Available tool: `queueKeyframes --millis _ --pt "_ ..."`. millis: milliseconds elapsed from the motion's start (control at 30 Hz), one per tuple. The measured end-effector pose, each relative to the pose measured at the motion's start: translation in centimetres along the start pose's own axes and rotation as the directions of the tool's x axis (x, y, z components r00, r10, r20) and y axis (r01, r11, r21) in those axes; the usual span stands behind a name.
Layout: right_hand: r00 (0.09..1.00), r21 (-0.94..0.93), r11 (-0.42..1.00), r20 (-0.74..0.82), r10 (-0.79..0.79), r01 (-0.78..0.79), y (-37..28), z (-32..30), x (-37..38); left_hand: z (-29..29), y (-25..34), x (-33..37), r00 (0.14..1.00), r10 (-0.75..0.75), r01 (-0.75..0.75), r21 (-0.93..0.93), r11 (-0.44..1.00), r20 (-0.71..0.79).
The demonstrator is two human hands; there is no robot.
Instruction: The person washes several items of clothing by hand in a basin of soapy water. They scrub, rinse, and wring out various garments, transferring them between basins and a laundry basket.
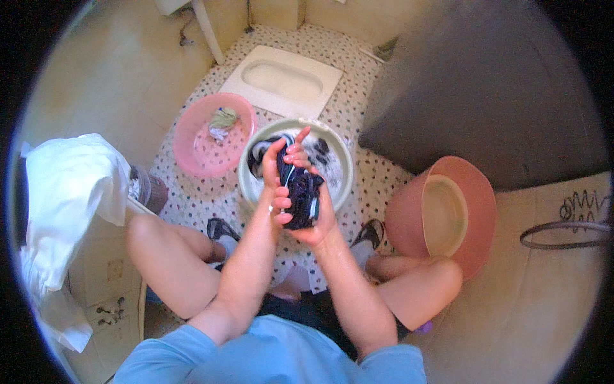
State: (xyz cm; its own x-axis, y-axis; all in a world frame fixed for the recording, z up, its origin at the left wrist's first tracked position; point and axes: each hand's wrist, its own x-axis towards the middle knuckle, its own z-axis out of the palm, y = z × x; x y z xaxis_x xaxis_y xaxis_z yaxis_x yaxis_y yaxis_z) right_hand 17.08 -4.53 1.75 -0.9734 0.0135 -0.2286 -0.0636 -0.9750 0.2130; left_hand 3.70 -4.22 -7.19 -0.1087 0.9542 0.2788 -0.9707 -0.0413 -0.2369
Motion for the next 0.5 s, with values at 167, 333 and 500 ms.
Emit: queueKeyframes --millis 167,333,500 --pt "0.851 -0.811 0.553 -0.418 -0.319 -0.192 -3.0 0.2 -0.4 2.0 0.7 1.6 0.81 0.091 0.328 0.576 0.749 -0.58" --pt "0.744 -0.896 0.011 -0.376 -0.552 -0.445 -4.4 -1.2 3.1 0.9 1.4 3.5 0.65 0.515 0.626 0.778 0.053 -0.558" --pt "0.71 -0.61 -0.498 -0.157 -0.686 -0.616 -5.1 -3.6 5.2 -2.6 1.0 4.5 0.595 0.776 0.768 0.432 -0.472 -0.21"
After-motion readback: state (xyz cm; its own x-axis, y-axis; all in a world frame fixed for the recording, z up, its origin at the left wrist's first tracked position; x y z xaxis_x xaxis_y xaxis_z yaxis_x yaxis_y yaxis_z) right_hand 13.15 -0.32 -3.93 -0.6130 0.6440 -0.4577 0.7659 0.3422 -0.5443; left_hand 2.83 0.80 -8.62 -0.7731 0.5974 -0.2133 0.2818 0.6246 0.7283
